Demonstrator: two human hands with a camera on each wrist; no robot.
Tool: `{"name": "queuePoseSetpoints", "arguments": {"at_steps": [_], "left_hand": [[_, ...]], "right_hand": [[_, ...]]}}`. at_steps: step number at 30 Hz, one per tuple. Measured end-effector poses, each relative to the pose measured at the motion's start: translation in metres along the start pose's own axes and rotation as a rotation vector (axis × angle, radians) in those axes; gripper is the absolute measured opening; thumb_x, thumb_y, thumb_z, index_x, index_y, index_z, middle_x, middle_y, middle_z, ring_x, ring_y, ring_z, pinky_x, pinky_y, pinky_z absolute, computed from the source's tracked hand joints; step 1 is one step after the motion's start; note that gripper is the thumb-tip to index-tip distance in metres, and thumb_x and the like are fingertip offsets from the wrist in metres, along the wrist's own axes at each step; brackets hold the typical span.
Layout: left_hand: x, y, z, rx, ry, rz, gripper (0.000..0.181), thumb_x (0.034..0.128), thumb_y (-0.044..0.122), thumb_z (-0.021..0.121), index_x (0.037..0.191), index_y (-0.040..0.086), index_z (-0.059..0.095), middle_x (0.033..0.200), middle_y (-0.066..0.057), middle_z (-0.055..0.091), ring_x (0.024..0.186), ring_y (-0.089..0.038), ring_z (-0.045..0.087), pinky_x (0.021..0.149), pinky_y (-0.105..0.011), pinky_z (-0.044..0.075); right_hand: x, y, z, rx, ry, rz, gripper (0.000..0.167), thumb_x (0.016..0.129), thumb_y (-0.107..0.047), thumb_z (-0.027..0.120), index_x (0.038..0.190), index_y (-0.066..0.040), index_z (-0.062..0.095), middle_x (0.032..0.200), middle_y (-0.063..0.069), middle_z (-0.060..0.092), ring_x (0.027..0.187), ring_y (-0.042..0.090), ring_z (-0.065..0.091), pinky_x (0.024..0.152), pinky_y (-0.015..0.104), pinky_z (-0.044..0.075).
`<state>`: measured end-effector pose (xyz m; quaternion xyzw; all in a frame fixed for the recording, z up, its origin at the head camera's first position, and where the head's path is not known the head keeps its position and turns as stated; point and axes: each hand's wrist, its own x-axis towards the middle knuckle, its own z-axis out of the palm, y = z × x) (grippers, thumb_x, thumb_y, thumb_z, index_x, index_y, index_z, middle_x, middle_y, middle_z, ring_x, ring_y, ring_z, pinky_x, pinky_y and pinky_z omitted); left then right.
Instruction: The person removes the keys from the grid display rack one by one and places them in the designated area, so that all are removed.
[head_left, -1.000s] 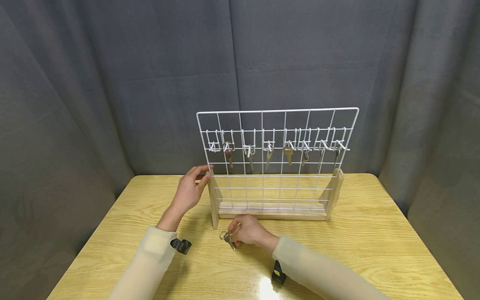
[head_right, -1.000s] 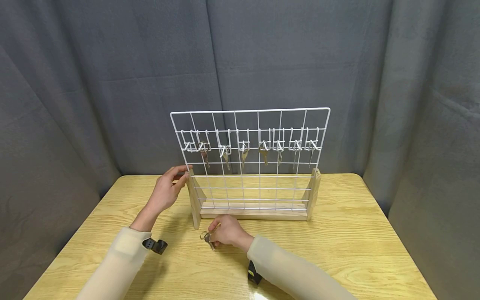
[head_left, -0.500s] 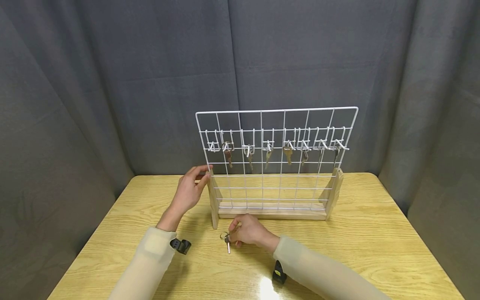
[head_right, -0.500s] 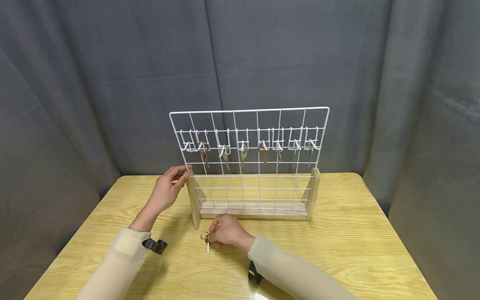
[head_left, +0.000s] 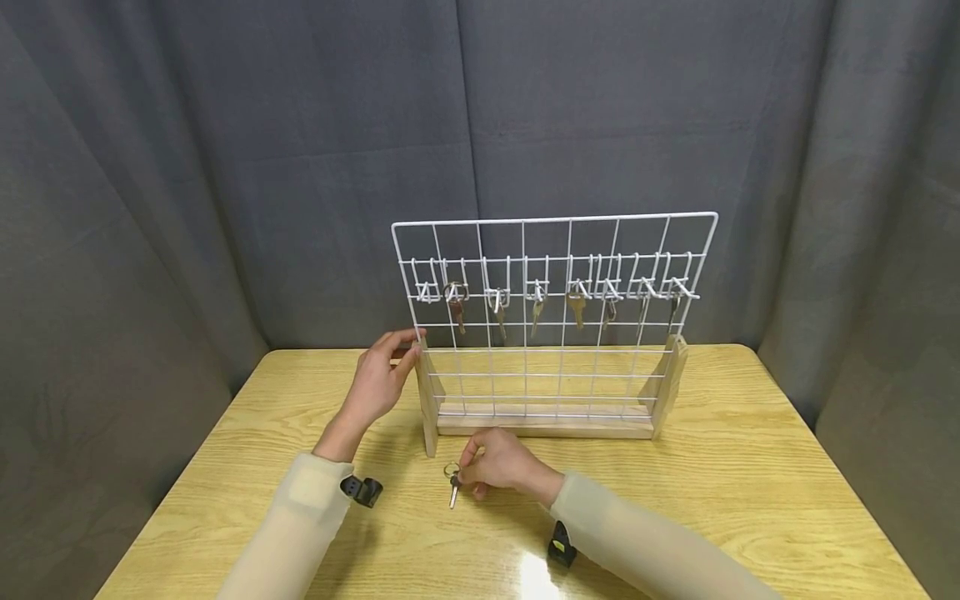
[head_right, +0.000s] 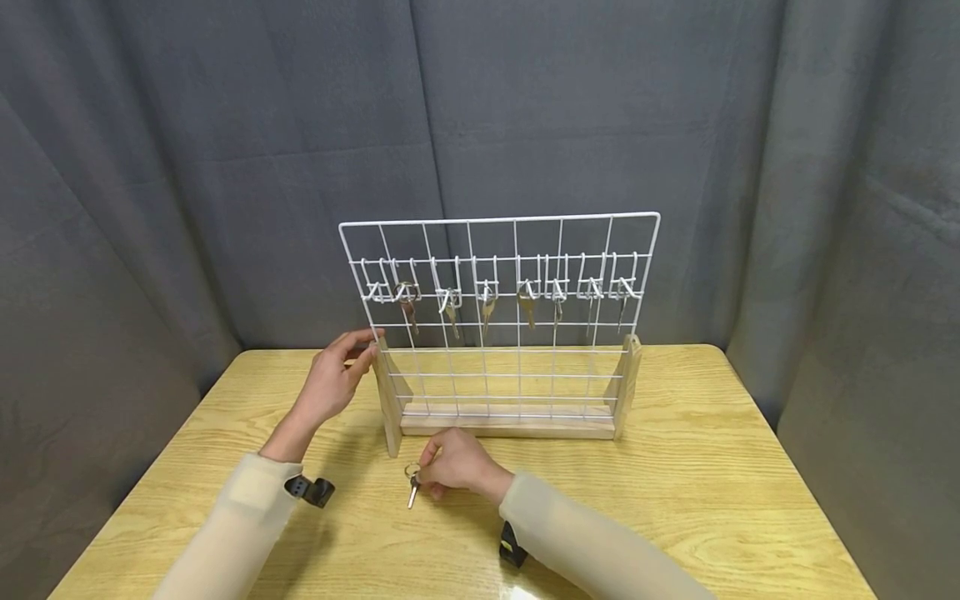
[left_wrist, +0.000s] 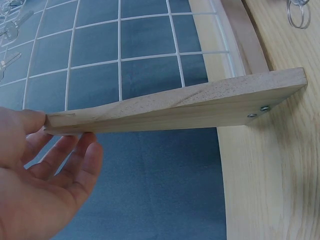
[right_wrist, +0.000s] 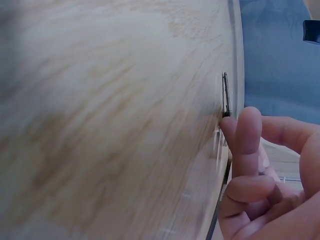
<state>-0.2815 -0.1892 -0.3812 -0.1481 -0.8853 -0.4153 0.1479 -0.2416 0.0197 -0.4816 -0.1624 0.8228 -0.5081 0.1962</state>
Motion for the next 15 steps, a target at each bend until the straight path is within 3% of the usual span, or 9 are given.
{"name": "queuePoseSetpoints", "arguments": {"at_steps": [15], "left_hand": [[0.0009, -0.0018, 0.0011, 0.003, -0.002, 0.005, 0.035, 0.1049, 0.021, 0.053, 0.136, 0.007, 0.06, 0.128, -0.016, 0.062, 0.115, -0.033, 0.066, 0.094, -0.051, 0.055]], "right_hand": [[0.0013, 0.0063, -0.0087, 0.032, -0.014, -0.03, 0.006, 0.083, -0.002, 0.072, 0.088, -0.003, 0.068, 0.079, 0.011, 0.075, 0.054, 0.021, 0.068, 0.055, 0.028, 0.053]]}}
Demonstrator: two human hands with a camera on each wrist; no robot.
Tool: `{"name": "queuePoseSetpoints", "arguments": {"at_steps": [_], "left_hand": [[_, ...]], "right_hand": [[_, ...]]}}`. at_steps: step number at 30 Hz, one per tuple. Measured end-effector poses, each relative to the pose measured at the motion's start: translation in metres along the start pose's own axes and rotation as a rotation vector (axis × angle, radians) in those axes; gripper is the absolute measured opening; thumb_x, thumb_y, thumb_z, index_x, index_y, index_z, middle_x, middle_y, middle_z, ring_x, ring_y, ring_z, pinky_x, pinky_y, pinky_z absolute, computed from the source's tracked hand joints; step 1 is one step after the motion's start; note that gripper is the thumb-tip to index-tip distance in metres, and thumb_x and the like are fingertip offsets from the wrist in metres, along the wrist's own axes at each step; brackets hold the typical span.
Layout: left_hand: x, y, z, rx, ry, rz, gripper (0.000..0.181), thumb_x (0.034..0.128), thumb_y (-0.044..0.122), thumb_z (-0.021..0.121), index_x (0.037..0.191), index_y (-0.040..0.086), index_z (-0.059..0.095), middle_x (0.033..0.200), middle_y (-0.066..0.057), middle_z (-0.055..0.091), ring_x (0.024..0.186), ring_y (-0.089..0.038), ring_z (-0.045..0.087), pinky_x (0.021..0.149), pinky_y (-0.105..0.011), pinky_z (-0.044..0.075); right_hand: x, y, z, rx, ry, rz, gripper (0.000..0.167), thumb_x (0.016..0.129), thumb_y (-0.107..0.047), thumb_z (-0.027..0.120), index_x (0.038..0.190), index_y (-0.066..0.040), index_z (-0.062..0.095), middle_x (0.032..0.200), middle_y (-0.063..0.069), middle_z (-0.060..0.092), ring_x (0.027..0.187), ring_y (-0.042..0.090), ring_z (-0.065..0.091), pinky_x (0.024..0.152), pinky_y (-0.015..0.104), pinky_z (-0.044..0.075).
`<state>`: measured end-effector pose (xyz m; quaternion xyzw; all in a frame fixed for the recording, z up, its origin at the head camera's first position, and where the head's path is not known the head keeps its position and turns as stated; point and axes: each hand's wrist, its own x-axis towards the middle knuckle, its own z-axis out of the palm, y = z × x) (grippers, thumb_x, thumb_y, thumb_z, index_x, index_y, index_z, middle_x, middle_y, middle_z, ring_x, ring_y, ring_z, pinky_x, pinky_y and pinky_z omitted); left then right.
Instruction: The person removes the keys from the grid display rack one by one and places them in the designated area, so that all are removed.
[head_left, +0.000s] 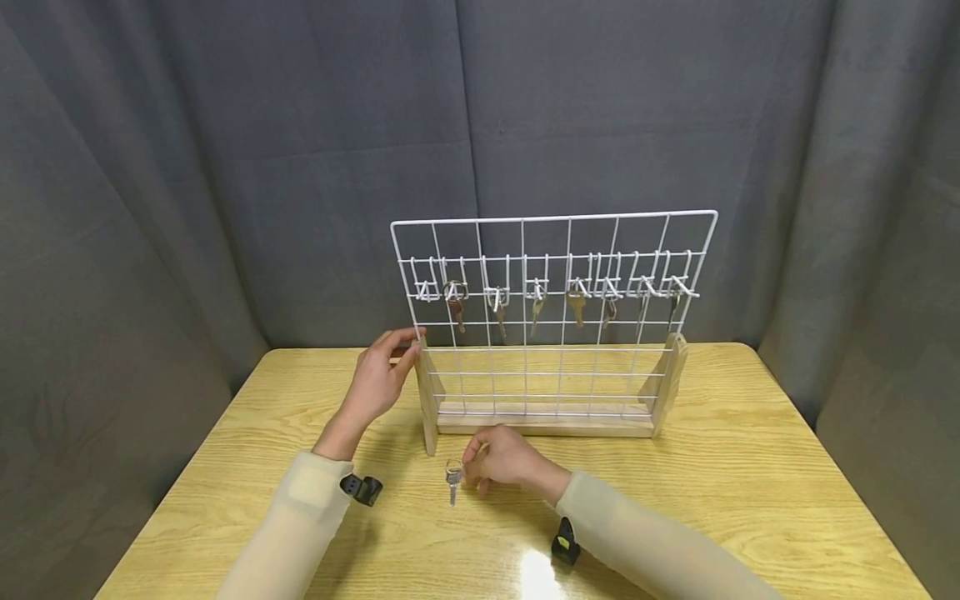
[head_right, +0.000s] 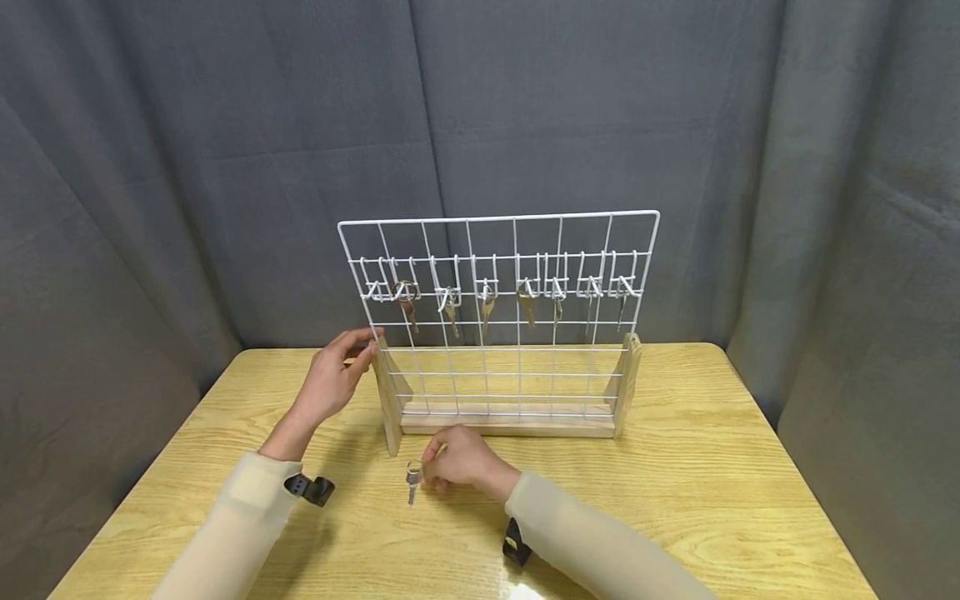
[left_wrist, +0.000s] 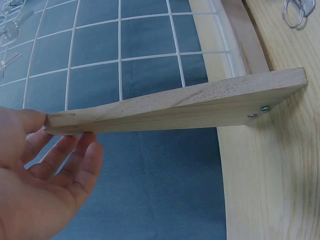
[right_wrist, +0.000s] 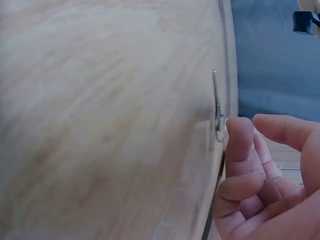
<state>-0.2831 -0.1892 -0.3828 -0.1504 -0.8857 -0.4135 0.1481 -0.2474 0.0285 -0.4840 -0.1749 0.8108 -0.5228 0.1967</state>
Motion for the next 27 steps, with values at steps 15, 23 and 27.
{"name": "queuePoseSetpoints", "arguments": {"at_steps": [15, 23, 27], "left_hand": [[0.0, -0.001, 0.0, 0.003, 0.009, -0.007, 0.034, 0.1047, 0.022, 0.053, 0.135, 0.009, 0.06, 0.129, -0.016, 0.062, 0.114, -0.033, 0.066, 0.094, -0.051, 0.056], [0.0, -0.002, 0.0, 0.001, 0.011, -0.005, 0.034, 0.1047, 0.022, 0.054, 0.135, 0.009, 0.061, 0.129, -0.016, 0.062, 0.114, -0.034, 0.066, 0.094, -0.051, 0.056], [0.0, -0.002, 0.001, 0.0, 0.013, -0.01, 0.033, 0.1046, 0.023, 0.054, 0.135, 0.01, 0.061, 0.129, -0.015, 0.063, 0.114, -0.033, 0.066, 0.094, -0.051, 0.056]], "right_hand": [[-0.004, -0.02, -0.016, -0.015, 0.016, -0.09, 0.004, 0.087, -0.007, 0.069, 0.09, -0.005, 0.071, 0.08, 0.008, 0.072, 0.07, 0.039, 0.069, 0.066, 0.036, 0.057], [-0.007, -0.029, -0.023, -0.005, 0.048, -0.097, 0.004, 0.09, -0.01, 0.069, 0.09, -0.007, 0.071, 0.082, 0.008, 0.072, 0.075, 0.041, 0.069, 0.072, 0.04, 0.057], [-0.01, -0.036, -0.027, -0.028, 0.076, -0.135, 0.006, 0.092, -0.01, 0.066, 0.093, -0.007, 0.072, 0.085, 0.016, 0.072, 0.069, 0.03, 0.069, 0.07, 0.039, 0.056]]}}
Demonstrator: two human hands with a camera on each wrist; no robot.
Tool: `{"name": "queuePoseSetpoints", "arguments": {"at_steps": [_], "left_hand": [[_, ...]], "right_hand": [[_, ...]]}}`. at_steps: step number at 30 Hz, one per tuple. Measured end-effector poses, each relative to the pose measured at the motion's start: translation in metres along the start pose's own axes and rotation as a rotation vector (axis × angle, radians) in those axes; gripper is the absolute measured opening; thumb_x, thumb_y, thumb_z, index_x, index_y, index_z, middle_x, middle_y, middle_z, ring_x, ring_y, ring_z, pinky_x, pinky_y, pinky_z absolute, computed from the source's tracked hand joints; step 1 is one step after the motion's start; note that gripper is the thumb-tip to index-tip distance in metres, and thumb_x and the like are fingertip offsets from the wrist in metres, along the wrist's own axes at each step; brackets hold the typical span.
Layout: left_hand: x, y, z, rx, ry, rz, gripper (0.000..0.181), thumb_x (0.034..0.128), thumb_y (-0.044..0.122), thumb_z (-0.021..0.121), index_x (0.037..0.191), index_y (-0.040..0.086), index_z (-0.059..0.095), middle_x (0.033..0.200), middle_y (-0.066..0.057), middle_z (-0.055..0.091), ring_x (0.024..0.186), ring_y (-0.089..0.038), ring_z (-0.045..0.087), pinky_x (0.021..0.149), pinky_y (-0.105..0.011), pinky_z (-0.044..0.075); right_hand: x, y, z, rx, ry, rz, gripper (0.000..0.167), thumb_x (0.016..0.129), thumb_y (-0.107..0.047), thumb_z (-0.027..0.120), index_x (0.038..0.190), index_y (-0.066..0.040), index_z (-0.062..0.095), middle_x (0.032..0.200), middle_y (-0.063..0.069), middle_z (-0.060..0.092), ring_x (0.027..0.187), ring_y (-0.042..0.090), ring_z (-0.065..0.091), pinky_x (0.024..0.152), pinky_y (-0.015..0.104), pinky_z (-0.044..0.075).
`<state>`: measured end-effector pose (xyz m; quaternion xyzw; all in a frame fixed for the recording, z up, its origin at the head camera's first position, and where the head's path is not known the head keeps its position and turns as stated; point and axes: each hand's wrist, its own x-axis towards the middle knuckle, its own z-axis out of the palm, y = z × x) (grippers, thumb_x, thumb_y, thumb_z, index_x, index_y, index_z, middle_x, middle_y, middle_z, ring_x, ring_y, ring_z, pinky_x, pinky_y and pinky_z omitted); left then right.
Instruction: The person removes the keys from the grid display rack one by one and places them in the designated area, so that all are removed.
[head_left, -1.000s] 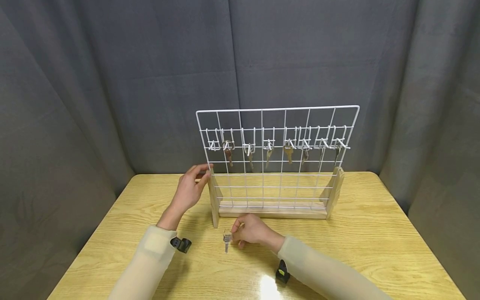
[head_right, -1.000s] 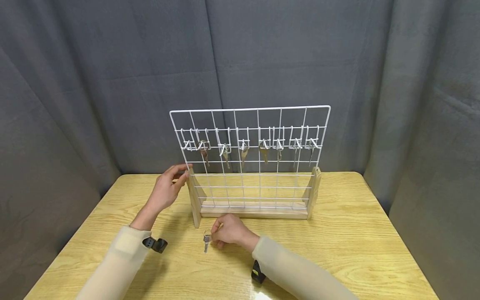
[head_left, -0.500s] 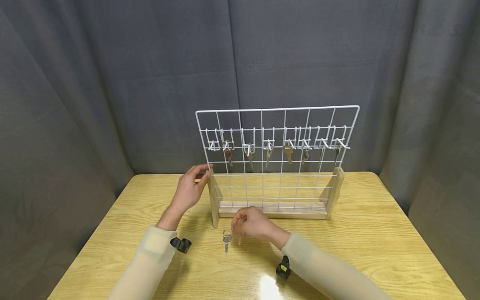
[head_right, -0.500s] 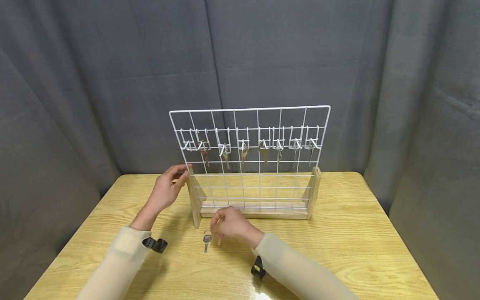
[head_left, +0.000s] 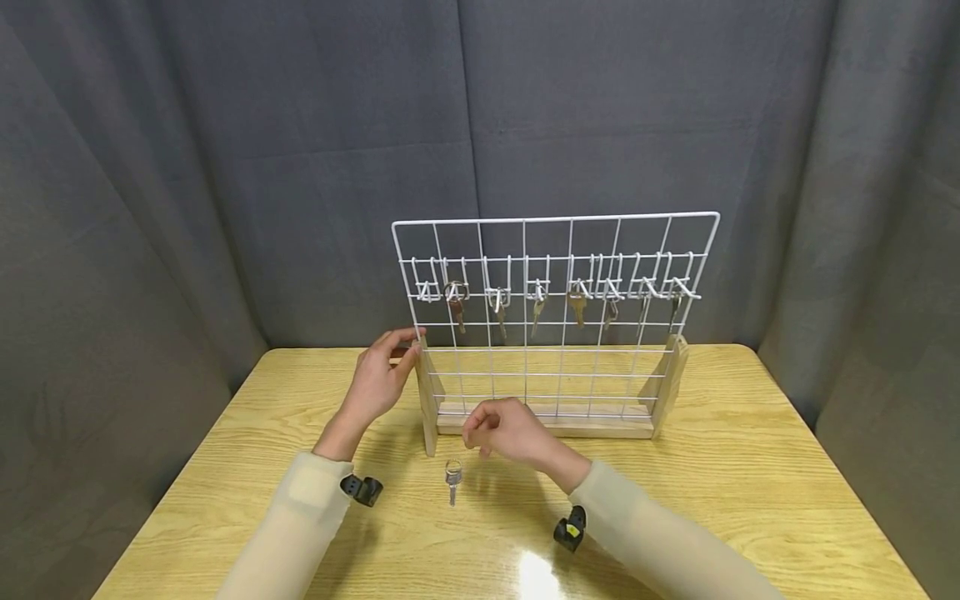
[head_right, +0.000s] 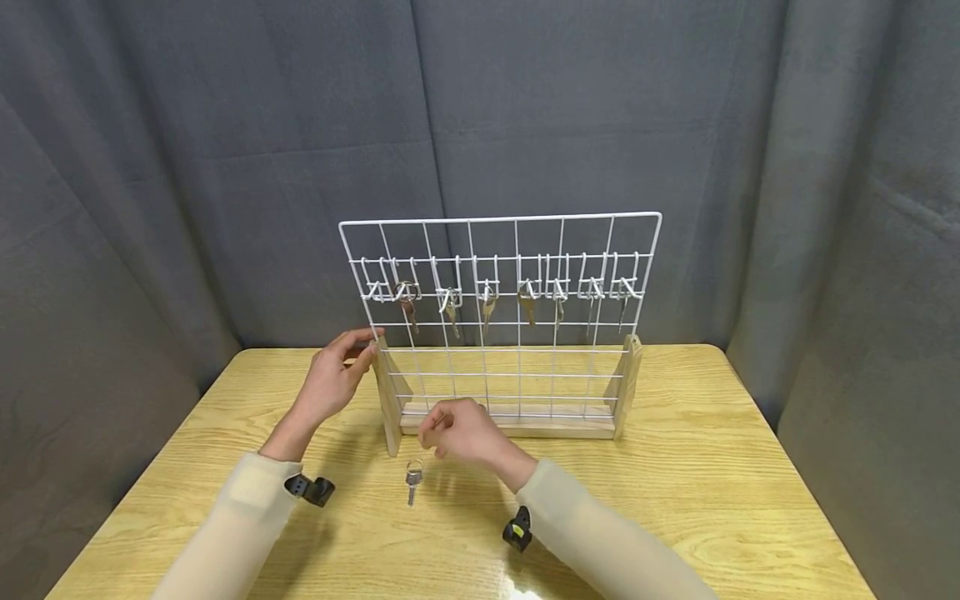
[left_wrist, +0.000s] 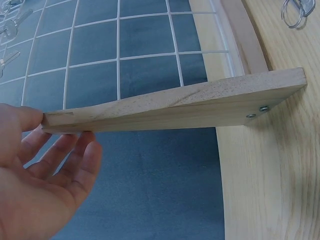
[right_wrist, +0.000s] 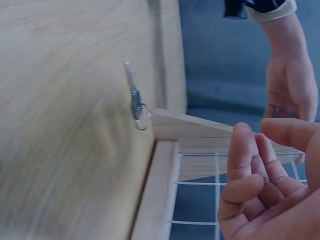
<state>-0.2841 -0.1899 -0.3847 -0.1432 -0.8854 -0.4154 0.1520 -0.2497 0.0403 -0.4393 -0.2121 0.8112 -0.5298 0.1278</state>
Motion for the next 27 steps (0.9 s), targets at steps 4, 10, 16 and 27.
{"name": "queuePoseSetpoints", "arguments": {"at_steps": [4, 10, 16, 27], "left_hand": [[0.001, 0.0, 0.0, 0.0, 0.002, 0.005, 0.034, 0.1046, 0.023, 0.054, 0.135, 0.009, 0.061, 0.129, -0.015, 0.062, 0.114, -0.033, 0.066, 0.094, -0.051, 0.056], [0.001, 0.0, 0.0, -0.002, -0.001, 0.005, 0.034, 0.1047, 0.023, 0.053, 0.135, 0.009, 0.061, 0.13, -0.015, 0.062, 0.114, -0.033, 0.066, 0.094, -0.051, 0.056], [0.0, -0.001, 0.0, -0.001, -0.002, 0.003, 0.034, 0.1048, 0.023, 0.053, 0.135, 0.01, 0.06, 0.131, -0.015, 0.062, 0.115, -0.034, 0.066, 0.095, -0.051, 0.055], [0.001, 0.0, 0.0, -0.011, -0.002, 0.004, 0.033, 0.1049, 0.023, 0.053, 0.133, 0.009, 0.061, 0.132, -0.015, 0.062, 0.115, -0.035, 0.066, 0.094, -0.051, 0.056]], "right_hand": [[-0.001, -0.009, -0.004, 0.012, 0.027, -0.033, 0.008, 0.093, -0.011, 0.066, 0.096, -0.005, 0.071, 0.083, 0.013, 0.071, 0.067, 0.026, 0.067, 0.066, 0.034, 0.055], [-0.002, -0.02, -0.008, 0.047, 0.065, -0.056, 0.008, 0.093, -0.013, 0.068, 0.096, -0.006, 0.071, 0.078, 0.007, 0.069, 0.068, 0.026, 0.067, 0.062, 0.029, 0.052], [-0.003, -0.029, -0.012, 0.076, 0.095, -0.075, 0.009, 0.093, -0.014, 0.069, 0.098, -0.007, 0.07, 0.081, 0.006, 0.069, 0.072, 0.026, 0.068, 0.067, 0.034, 0.059], [-0.003, -0.044, -0.02, 0.026, 0.169, -0.156, 0.012, 0.093, -0.015, 0.07, 0.102, -0.007, 0.071, 0.089, 0.012, 0.072, 0.068, 0.018, 0.067, 0.06, 0.031, 0.055]]}}
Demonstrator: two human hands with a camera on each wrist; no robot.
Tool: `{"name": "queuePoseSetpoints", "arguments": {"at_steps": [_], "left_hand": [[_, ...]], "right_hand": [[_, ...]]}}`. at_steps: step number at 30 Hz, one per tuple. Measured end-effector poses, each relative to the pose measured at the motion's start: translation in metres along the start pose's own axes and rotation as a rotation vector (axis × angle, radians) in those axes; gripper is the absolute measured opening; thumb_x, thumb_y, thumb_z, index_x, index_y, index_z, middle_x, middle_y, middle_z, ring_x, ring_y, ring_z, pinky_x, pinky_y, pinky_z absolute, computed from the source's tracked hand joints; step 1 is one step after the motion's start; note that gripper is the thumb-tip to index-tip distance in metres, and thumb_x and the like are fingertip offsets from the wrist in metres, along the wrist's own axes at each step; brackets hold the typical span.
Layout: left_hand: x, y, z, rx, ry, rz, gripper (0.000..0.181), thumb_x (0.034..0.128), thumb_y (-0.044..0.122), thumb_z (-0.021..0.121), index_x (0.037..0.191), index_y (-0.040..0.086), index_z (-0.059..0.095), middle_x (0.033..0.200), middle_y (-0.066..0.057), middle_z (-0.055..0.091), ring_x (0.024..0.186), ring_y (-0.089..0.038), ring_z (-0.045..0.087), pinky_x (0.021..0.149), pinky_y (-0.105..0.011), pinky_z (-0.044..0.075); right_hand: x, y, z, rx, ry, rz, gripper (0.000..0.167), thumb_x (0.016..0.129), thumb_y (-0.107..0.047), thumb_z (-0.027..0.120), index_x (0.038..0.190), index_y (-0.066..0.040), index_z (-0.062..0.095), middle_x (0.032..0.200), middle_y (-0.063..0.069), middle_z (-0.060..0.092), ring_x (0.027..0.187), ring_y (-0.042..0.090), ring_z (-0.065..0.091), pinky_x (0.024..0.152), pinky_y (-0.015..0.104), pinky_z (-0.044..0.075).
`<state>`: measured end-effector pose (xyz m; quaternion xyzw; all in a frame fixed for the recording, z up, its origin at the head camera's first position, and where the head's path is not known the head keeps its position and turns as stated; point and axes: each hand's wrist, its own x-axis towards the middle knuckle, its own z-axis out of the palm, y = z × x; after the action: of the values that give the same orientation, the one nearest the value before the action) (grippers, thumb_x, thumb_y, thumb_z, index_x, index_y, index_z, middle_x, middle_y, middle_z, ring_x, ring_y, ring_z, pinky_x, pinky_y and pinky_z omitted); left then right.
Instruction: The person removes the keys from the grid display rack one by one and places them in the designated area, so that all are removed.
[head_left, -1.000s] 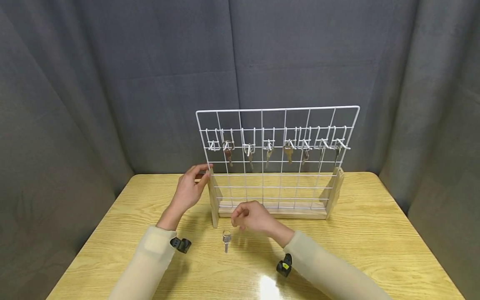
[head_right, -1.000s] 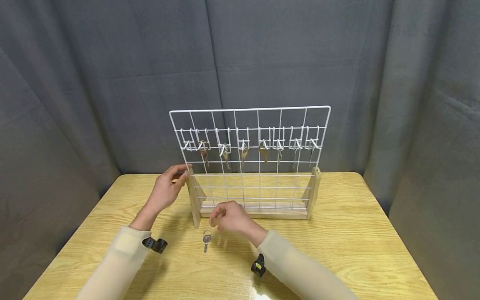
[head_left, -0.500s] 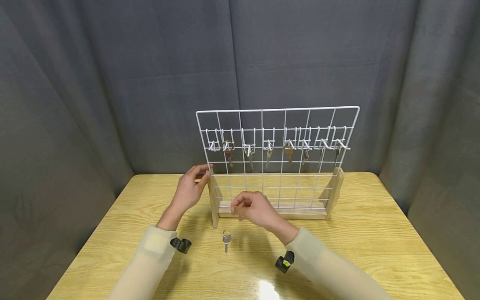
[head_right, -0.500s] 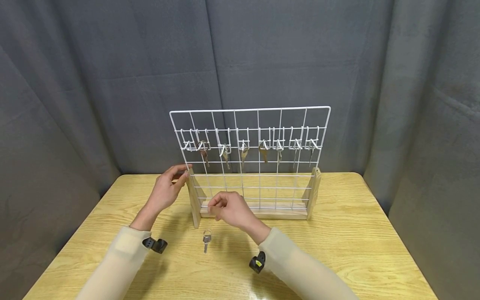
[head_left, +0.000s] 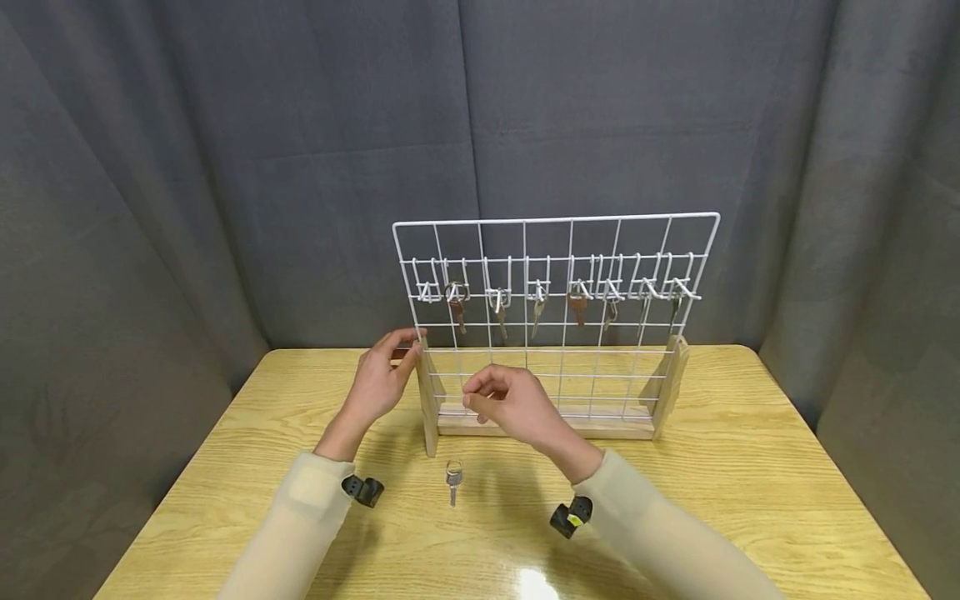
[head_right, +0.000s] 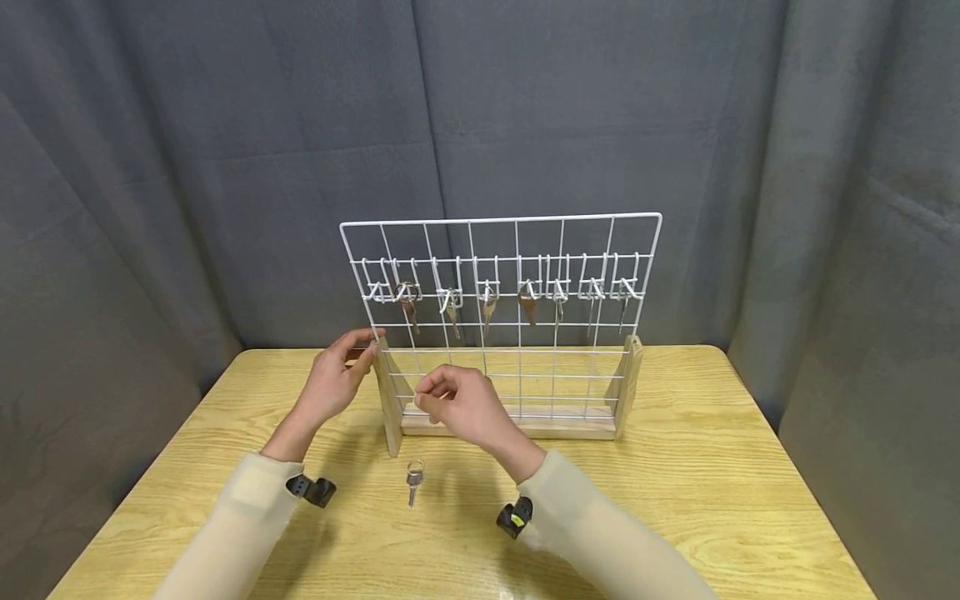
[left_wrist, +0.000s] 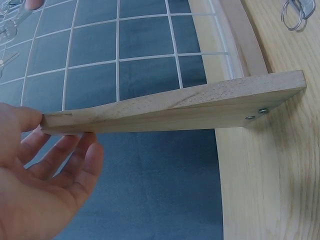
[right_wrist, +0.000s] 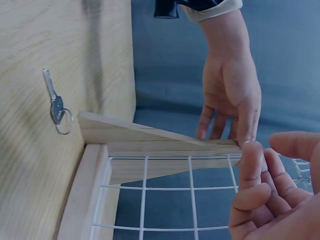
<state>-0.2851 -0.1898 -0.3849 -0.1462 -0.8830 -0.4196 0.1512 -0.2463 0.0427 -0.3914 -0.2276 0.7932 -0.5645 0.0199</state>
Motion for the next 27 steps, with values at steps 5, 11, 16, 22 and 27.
{"name": "queuePoseSetpoints", "arguments": {"at_steps": [5, 11, 16, 22, 27], "left_hand": [[0.001, 0.0, 0.0, 0.004, 0.007, 0.013, 0.033, 0.1058, 0.025, 0.051, 0.132, 0.008, 0.06, 0.131, -0.016, 0.063, 0.113, -0.034, 0.067, 0.094, -0.051, 0.055], [0.002, -0.001, 0.001, 0.021, 0.023, 0.022, 0.033, 0.1068, 0.026, 0.048, 0.13, 0.006, 0.061, 0.127, -0.016, 0.065, 0.112, -0.033, 0.066, 0.093, -0.051, 0.055], [0.004, 0.0, 0.001, 0.013, 0.029, 0.016, 0.031, 0.1068, 0.024, 0.048, 0.129, 0.007, 0.062, 0.127, -0.015, 0.065, 0.113, -0.033, 0.066, 0.093, -0.05, 0.055], [0.003, 0.0, 0.002, 0.018, 0.026, 0.013, 0.032, 0.1069, 0.024, 0.048, 0.13, 0.009, 0.062, 0.127, -0.015, 0.065, 0.113, -0.033, 0.066, 0.094, -0.05, 0.055], [0.002, 0.0, 0.003, 0.016, 0.029, 0.011, 0.031, 0.1066, 0.025, 0.049, 0.13, 0.011, 0.063, 0.127, -0.015, 0.065, 0.111, -0.033, 0.067, 0.093, -0.05, 0.056]], "right_hand": [[0.003, -0.005, -0.003, -0.009, 0.028, -0.022, 0.012, 0.093, -0.016, 0.07, 0.103, -0.009, 0.072, 0.092, 0.01, 0.073, 0.067, 0.02, 0.067, 0.064, 0.034, 0.056], [0.005, -0.012, -0.006, 0.009, 0.06, -0.047, 0.015, 0.093, -0.016, 0.071, 0.105, -0.008, 0.072, 0.095, 0.011, 0.073, 0.07, 0.027, 0.068, 0.066, 0.032, 0.054], [0.006, -0.019, -0.009, 0.018, 0.085, -0.06, 0.013, 0.094, -0.016, 0.07, 0.106, -0.01, 0.071, 0.097, 0.012, 0.073, 0.073, 0.033, 0.069, 0.068, 0.034, 0.055], [0.009, -0.024, -0.01, 0.036, 0.115, -0.069, 0.012, 0.094, -0.015, 0.069, 0.105, -0.011, 0.071, 0.099, 0.013, 0.075, 0.071, 0.032, 0.068, 0.067, 0.038, 0.057], [0.012, -0.027, -0.01, 0.04, 0.156, -0.085, 0.011, 0.094, -0.016, 0.069, 0.104, -0.014, 0.072, 0.098, 0.01, 0.075, 0.07, 0.032, 0.068, 0.064, 0.033, 0.056]]}}
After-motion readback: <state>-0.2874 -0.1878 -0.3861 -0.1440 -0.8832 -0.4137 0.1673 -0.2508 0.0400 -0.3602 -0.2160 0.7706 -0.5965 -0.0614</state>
